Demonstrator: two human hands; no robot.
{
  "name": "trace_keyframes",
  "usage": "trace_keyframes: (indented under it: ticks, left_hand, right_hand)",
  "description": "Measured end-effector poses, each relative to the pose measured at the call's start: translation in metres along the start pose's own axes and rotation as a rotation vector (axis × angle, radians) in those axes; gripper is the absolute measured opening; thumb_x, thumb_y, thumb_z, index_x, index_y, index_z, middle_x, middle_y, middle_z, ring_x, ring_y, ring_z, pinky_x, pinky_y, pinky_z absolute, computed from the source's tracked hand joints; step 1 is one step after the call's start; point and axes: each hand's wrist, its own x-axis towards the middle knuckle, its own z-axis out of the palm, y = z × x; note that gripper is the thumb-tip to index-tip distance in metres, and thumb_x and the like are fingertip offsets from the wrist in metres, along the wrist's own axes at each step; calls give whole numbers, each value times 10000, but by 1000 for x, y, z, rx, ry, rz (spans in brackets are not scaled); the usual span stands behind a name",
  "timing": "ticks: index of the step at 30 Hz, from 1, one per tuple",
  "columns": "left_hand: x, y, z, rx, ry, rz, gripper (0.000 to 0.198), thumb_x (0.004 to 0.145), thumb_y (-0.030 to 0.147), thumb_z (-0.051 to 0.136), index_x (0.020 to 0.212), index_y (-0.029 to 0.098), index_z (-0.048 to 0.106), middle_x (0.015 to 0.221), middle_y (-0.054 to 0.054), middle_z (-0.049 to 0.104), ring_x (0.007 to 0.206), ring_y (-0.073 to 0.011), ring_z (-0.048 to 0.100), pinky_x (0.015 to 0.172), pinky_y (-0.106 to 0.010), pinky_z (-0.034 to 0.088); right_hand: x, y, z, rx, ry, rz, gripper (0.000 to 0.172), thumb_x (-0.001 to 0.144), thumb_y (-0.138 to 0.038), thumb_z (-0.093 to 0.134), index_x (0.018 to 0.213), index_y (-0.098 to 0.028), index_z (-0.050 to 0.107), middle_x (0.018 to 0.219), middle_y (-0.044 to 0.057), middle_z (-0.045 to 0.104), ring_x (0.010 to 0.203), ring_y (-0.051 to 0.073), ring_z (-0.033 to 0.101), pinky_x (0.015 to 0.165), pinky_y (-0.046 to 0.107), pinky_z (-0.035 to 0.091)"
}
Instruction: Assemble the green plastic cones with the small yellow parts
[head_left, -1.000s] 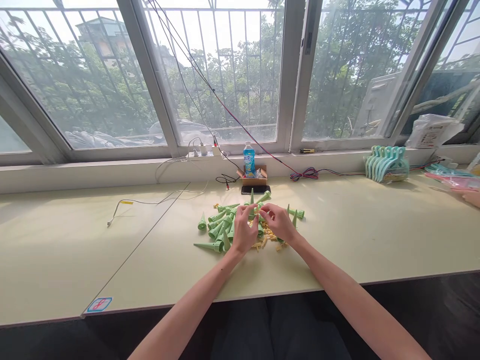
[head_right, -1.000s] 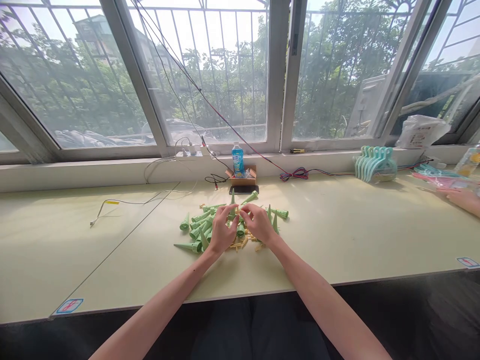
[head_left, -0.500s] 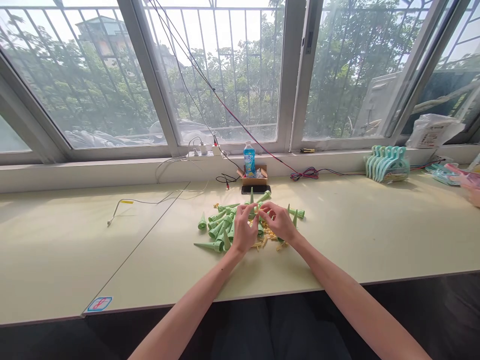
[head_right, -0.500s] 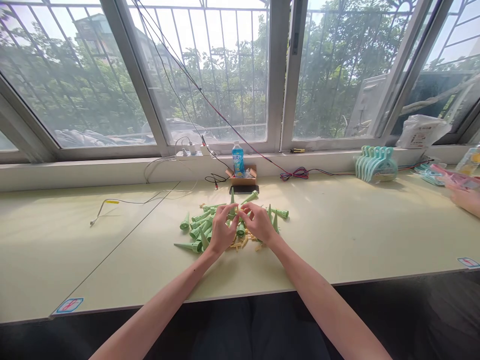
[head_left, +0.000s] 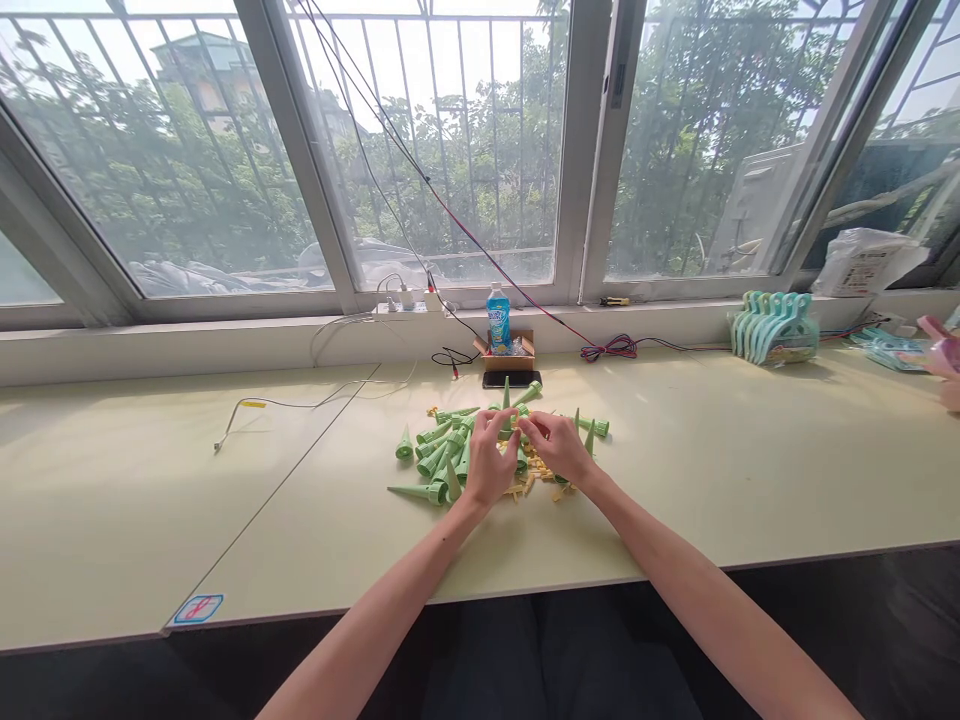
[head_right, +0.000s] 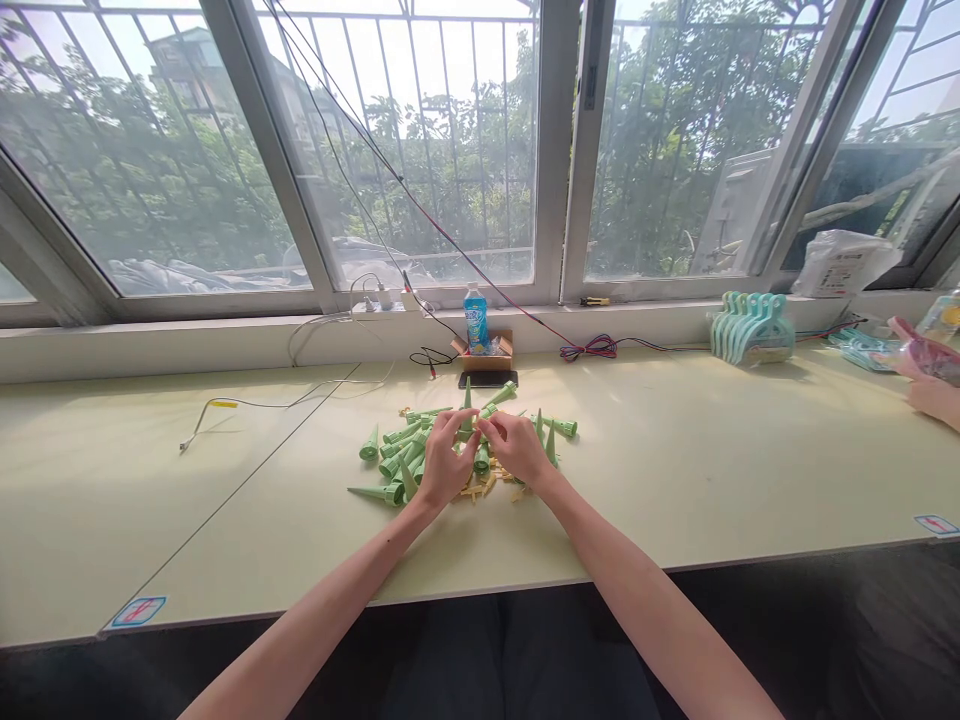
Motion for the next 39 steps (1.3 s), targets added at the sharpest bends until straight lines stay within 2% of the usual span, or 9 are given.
trace_keyframes:
  ticks: [4,7,12,19,21,24,28,32,39]
  left_hand:
    - [0,1,0,1,1,-6,295,875,135,578,1150,236,613,993,-62,568,912,-187,594,757,-322,525]
    - [0,1,0,3,8,-5,296,869,132,584,1143,237,618,989,-58,566,910,-186,598,761,-324,527]
    - [0,1,0,-4,-13,-8,305,866,125,579,1146,239,622,997,-57,565,922,-184,602,776,-329,537]
    - [0,1,-1,-34,-41,-3,322,861,118,578,1152,250,621,1023,-56,566,970,-188,605,770,-316,548]
    - [0,1,-1,-25,-39,-4,311,866,123,578,1150,242,618,1025,-58,570,967,-187,602,777,-319,545]
    - [0,2,0,-4,-21,-9,295,871,128,579,1145,230,617,1008,-60,571,935,-184,600,783,-328,538]
    - [0,2,0,6,5,-17,287,869,126,583,1137,223,620,992,-63,566,915,-187,600,780,-334,532]
    - [0,3,-1,8,0,-20,298,866,121,583,1141,228,620,995,-62,567,916,-188,601,778,-334,532]
    - [0,4,-1,-1,-22,0,299,863,118,582,1136,237,622,1004,-59,575,945,-188,606,782,-329,537]
  right_hand:
    - [0,-1,0,66,-12,28,329,937,-480,506,913,-178,635,734,17,649,537,114,504,535,239,389]
    - [0,-2,0,76,-6,8,300,917,-465,539,939,-178,620,775,26,650,528,112,505,522,240,397]
    - [0,-2,0,49,-16,-14,313,946,-446,489,835,-178,605,661,-3,581,544,115,460,528,241,358]
    - [0,1,1,-10,13,20,520,967,-538,409,580,-190,437,503,-39,384,496,102,318,492,252,258]
    - [0,1,1,-2,13,25,507,965,-540,413,604,-189,473,505,-36,409,490,103,342,494,249,268]
    - [0,-1,0,41,4,28,384,948,-513,473,783,-185,587,573,-20,532,511,116,444,516,240,335]
    - [-1,-3,0,65,2,16,302,923,-471,526,914,-179,602,697,12,632,528,120,494,528,244,381]
    - [-1,-3,0,54,-1,-4,318,943,-458,490,844,-177,600,660,2,600,533,116,467,526,242,359]
    - [0,1,1,-7,27,19,480,967,-501,426,606,-190,481,503,-38,408,492,105,345,499,248,274]
